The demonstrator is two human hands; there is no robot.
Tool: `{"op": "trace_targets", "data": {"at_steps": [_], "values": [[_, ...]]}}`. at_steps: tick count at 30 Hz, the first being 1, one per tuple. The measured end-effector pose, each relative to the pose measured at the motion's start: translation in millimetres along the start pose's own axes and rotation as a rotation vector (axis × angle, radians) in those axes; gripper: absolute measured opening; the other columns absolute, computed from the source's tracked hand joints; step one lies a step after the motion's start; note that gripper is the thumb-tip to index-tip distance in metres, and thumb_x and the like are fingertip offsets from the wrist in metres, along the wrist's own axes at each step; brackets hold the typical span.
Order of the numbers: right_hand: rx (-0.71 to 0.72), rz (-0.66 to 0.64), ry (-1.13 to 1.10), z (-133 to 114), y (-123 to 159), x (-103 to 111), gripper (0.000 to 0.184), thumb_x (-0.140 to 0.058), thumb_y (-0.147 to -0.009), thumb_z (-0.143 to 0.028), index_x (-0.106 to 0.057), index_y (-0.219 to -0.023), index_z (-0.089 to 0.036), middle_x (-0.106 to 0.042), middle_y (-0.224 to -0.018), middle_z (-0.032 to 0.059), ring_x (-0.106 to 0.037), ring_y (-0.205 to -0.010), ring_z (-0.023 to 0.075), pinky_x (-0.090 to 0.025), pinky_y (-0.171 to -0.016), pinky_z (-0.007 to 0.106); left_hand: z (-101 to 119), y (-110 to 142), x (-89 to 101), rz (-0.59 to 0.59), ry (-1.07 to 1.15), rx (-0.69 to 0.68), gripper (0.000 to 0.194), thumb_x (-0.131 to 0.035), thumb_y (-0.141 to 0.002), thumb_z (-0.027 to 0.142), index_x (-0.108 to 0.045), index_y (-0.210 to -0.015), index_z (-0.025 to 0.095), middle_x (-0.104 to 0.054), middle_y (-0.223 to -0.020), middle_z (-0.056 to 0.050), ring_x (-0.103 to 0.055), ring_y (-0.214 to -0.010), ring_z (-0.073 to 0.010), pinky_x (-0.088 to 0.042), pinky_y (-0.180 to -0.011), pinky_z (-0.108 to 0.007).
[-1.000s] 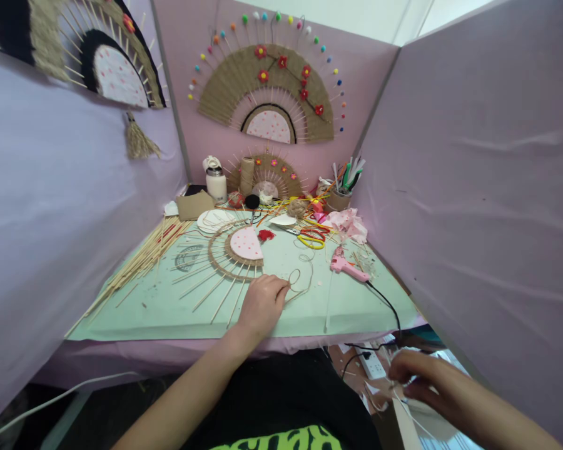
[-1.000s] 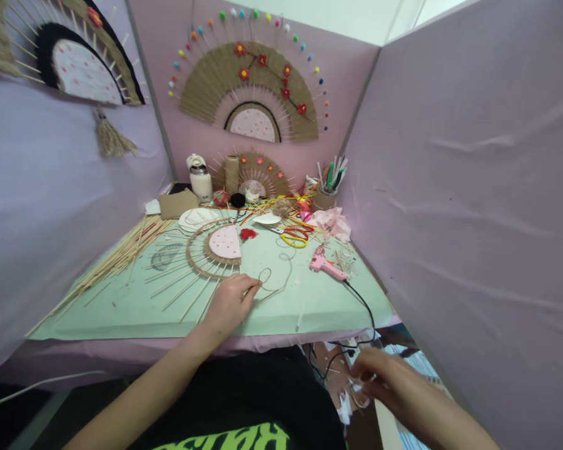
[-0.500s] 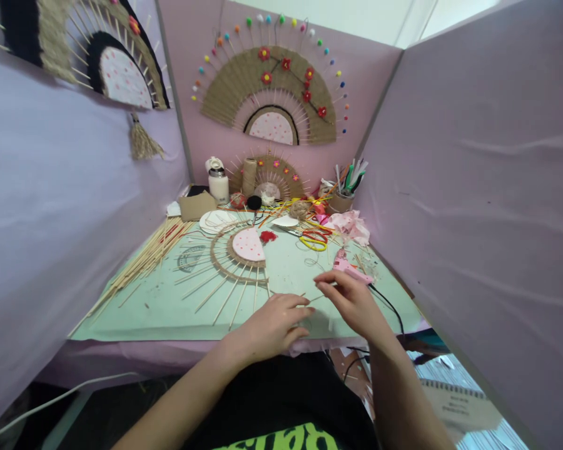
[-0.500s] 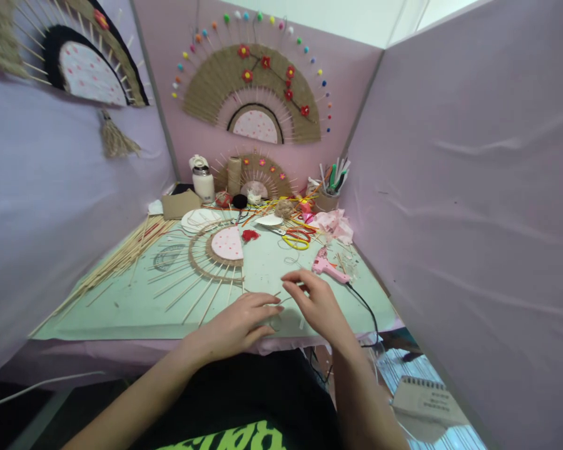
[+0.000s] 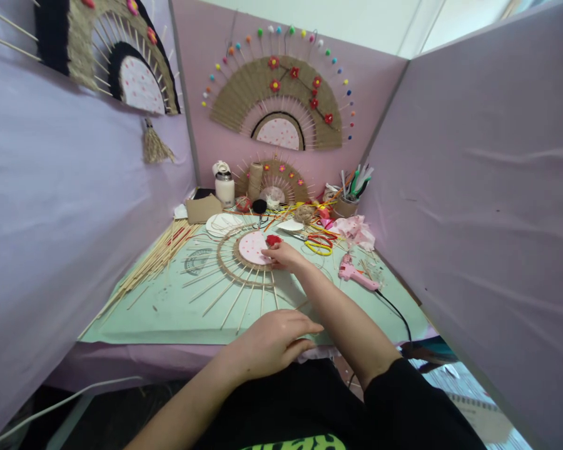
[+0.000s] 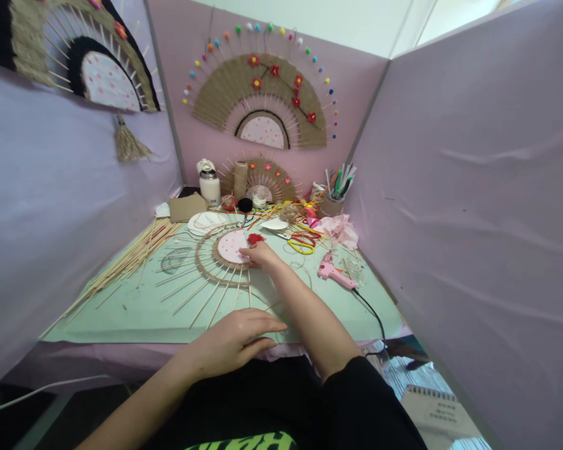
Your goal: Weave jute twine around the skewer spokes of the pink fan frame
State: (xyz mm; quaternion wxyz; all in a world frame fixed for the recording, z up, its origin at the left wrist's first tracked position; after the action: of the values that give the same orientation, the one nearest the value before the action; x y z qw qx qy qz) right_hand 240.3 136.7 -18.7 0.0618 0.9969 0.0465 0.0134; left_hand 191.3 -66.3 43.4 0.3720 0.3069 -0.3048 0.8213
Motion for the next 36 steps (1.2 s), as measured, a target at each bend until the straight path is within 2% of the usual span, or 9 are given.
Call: {"op": "trace_targets", "data": {"at_steps": [6, 12, 17, 19, 21, 24, 27, 31, 36], "values": [[-0.199, -0.161, -0.168, 2.8, 5.9, -7.1, 0.017, -0.073, -0.070, -0.009, -0.057, -0.067, -0.015, -0.062, -0.054, -0.0013, -0.059, -0.050, 0.0104, -0.053, -0.054, 0.024, 13.2, 7.9, 5.2, -0.049, 0.098, -0.008, 0.034, -0.047, -0.093, 0.029, -0.061, -0.122, 0.021, -0.068, -0.112, -0.007, -0.061, -0.105, -0.0180, -0.045, -0.092, -0.029], [-0.123, -0.195, -0.339, -44.8, 26.1, 30.0, 0.010, -0.059, -0.082, -0.005, -0.062, -0.080, -0.014, -0.069, -0.066, 0.0013, -0.064, -0.058, 0.0100, -0.054, -0.063, 0.021, 33.5, 37.9, 47.1, -0.093, 0.569, -0.166, 0.028, -0.060, -0.086, 0.026, -0.069, -0.113, 0.022, -0.073, -0.101, -0.009, -0.067, -0.095, -0.0191, -0.051, -0.085, -0.030], [0.006, -0.222, -0.508, -78.8, 54.3, 59.0, 0.010, -0.061, -0.082, -0.007, -0.063, -0.077, -0.015, -0.069, -0.064, 0.0002, -0.063, -0.055, 0.0100, -0.053, -0.058, 0.019, -20.1, 59.6, 62.5, -0.310, 0.800, 0.031, 0.025, -0.058, -0.086, 0.027, -0.075, -0.100, 0.016, -0.073, -0.092, -0.015, -0.068, -0.077, -0.0198, -0.053, -0.070, -0.029], [0.032, -0.224, -0.549, -81.0, 62.9, 59.6, 0.008, -0.064, -0.081, -0.008, -0.063, -0.079, -0.016, -0.070, -0.066, -0.0003, -0.064, -0.057, 0.0097, -0.052, -0.058, 0.019, -59.3, 53.0, 67.5, -0.178, 0.860, 0.232, 0.021, -0.060, -0.085, 0.029, -0.075, -0.090, 0.014, -0.073, -0.084, -0.013, -0.067, -0.072, -0.0166, -0.052, -0.067, -0.026], [0.045, -0.227, -0.589, -78.8, 68.8, 53.8, 0.008, -0.067, -0.078, -0.010, -0.064, -0.081, -0.016, -0.071, -0.071, -0.0003, -0.065, -0.061, 0.0093, -0.053, -0.060, 0.018, -96.9, 39.9, 79.1, 0.175, 0.975, 0.415, 0.015, -0.065, -0.082, 0.026, -0.074, -0.089, 0.016, -0.073, -0.084, -0.009, -0.067, -0.074, -0.0146, -0.051, -0.069, -0.023], [0.047, -0.240, -0.630, -72.5, 74.2, 37.5, 0.013, -0.072, -0.073, -0.013, -0.064, -0.082, -0.015, -0.071, -0.072, 0.0001, -0.066, -0.064, 0.0094, -0.054, -0.065, 0.019, -117.7, 8.6, 74.8, 0.388, 1.129, 0.516, 0.016, -0.066, -0.081, 0.025, -0.072, -0.090, 0.013, -0.073, -0.090, -0.009, -0.068, -0.083, -0.0162, -0.051, -0.081, -0.026], [0.051, -0.204, -0.645, -66.0, 76.3, 23.5, 0.020, -0.077, -0.069, -0.017, -0.063, -0.084, -0.015, -0.068, -0.065, -0.0016, -0.061, -0.054, 0.0084, -0.050, -0.051, 0.017, -110.0, -28.2, 61.5, 0.343, 1.343, 0.443, 0.023, -0.057, -0.087, 0.029, -0.071, -0.095, 0.013, -0.073, -0.091, -0.010, -0.068, -0.086, -0.0187, -0.051, -0.086, -0.031], [0.023, -0.168, -0.652, -58.5, 75.0, 12.5, 0.026, -0.080, -0.065, -0.020, -0.059, -0.082, -0.017, -0.058, -0.053, -0.0069, -0.042, -0.035, 0.0028, -0.025, -0.030, 0.013, -104.4, -46.4, 50.2, 0.318, 1.587, 0.401, 0.036, -0.038, -0.095, 0.030, -0.068, -0.102, 0.012, -0.072, -0.084, -0.010, -0.069, -0.087, -0.0209, -0.048, -0.088, -0.033], [-0.037, -0.203, -0.661, -53.4, 71.6, 6.3, 0.028, -0.079, -0.064, -0.016, -0.057, -0.082, -0.017, -0.058, -0.056, -0.0071, -0.041, -0.038, 0.0005, -0.033, -0.034, 0.009, -105.5, -47.3, 43.2, 0.263, 1.865, 0.359, 0.038, -0.033, -0.096, 0.032, -0.063, -0.106, 0.010, -0.069, -0.082, -0.011, -0.067, -0.087, -0.0202, -0.048, -0.081, -0.031]]}}
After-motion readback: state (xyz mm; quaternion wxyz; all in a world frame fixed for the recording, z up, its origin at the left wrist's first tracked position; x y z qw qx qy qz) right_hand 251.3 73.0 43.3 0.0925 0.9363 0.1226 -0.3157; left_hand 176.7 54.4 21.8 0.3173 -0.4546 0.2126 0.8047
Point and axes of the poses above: each hand's wrist, its own y-axis away from the middle knuckle, its own x-axis out of the back of the hand, z = x × y, the point moved 7 cm from there along -y, towards the middle knuckle
